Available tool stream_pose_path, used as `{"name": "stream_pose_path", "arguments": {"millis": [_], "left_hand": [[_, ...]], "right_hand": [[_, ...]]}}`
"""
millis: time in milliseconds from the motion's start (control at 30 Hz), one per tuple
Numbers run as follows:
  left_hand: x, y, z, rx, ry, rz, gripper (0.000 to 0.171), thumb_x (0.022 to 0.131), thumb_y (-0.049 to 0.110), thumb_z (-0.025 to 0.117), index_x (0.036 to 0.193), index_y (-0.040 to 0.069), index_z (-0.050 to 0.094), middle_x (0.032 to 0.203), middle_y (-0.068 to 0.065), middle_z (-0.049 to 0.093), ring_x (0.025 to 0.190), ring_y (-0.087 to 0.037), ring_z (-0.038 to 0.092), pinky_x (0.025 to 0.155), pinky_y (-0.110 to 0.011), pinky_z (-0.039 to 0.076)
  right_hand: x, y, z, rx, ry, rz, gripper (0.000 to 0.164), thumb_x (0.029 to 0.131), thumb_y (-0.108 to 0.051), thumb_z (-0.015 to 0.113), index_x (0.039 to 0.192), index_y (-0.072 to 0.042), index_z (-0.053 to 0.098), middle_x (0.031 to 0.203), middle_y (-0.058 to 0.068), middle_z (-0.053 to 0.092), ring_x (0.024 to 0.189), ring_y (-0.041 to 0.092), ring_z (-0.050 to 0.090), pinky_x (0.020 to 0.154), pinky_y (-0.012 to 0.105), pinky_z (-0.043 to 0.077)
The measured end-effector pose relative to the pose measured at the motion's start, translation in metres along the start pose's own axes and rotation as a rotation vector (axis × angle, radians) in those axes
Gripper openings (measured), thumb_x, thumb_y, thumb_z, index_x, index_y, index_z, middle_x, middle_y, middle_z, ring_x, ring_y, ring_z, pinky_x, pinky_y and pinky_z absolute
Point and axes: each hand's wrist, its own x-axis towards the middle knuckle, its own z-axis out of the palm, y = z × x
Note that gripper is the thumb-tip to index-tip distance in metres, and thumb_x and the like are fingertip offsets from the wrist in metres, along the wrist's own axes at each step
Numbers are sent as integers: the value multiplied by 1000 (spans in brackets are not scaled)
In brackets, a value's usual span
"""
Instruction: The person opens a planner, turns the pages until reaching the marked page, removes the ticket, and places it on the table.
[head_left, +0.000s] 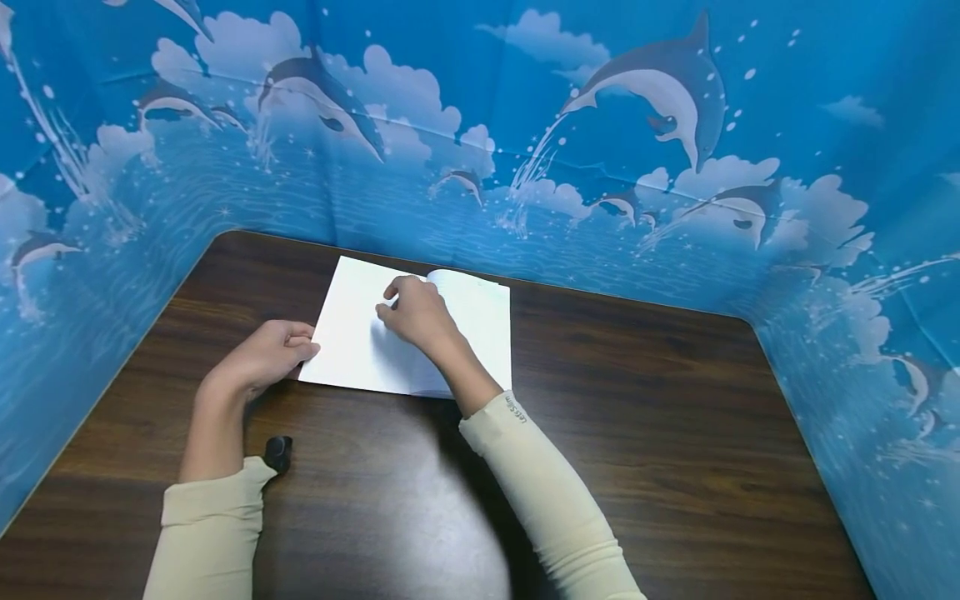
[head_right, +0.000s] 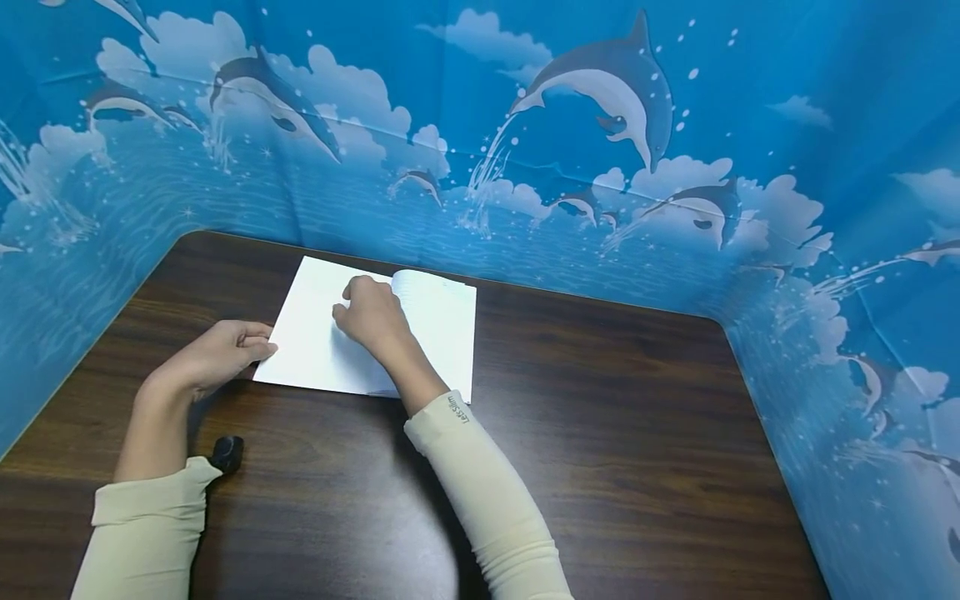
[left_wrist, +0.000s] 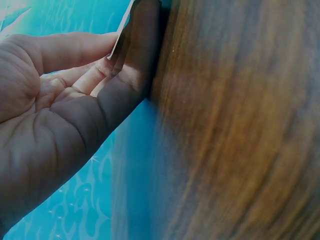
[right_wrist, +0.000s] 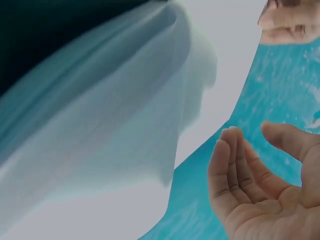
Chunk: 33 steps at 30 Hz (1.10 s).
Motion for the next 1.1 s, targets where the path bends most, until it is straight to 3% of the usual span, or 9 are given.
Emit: {"name": "stream_pose_path", "arguments": {"millis": [167, 367, 600, 833, 1100], "left_hand": [[0, -1, 2, -3, 7, 4, 49, 114, 13, 45, 152, -18, 42, 67, 3, 41, 87, -21, 50, 92, -44, 44], [0, 0, 2, -12, 2, 6, 45, 114, 13, 44, 147, -16, 46, 65, 3, 38, 84, -20, 49, 90, -43, 43], [1, -2, 2, 2, 6, 6, 33, 114, 14, 44, 133, -11, 51, 64, 3, 31, 74, -18, 42, 91, -45, 41], [1, -2, 1, 18, 23, -4, 41, 114, 15, 46, 142, -14, 52, 67, 3, 43, 93, -23, 55, 85, -37, 45], [1, -2, 2, 7, 31, -9, 39, 113, 14, 47, 139, -14, 56, 69, 3, 49, 87, -22, 55, 79, -35, 46]], "right_hand": [[-1, 15, -14, 13, 9, 41, 33, 105, -22, 72, 131, -2, 72, 117, 15, 81, 100, 25, 80, 80, 35, 62], [1, 41, -32, 57, 35, 104, 34, 104, -22, 73, 132, -2, 72, 121, 16, 79, 109, 27, 77, 88, 39, 62], [4, 71, -55, 136, 50, 247, 35, 105, -25, 72, 133, -4, 72, 129, 17, 74, 117, 30, 71, 98, 44, 59], [9, 103, -72, 179, 48, 389, 40, 106, -25, 71, 138, -3, 69, 130, 16, 72, 110, 29, 74, 100, 45, 59], [13, 131, -83, 158, 51, 493, 34, 104, -23, 73, 129, -1, 75, 133, 17, 72, 118, 31, 72, 106, 48, 57]]}}
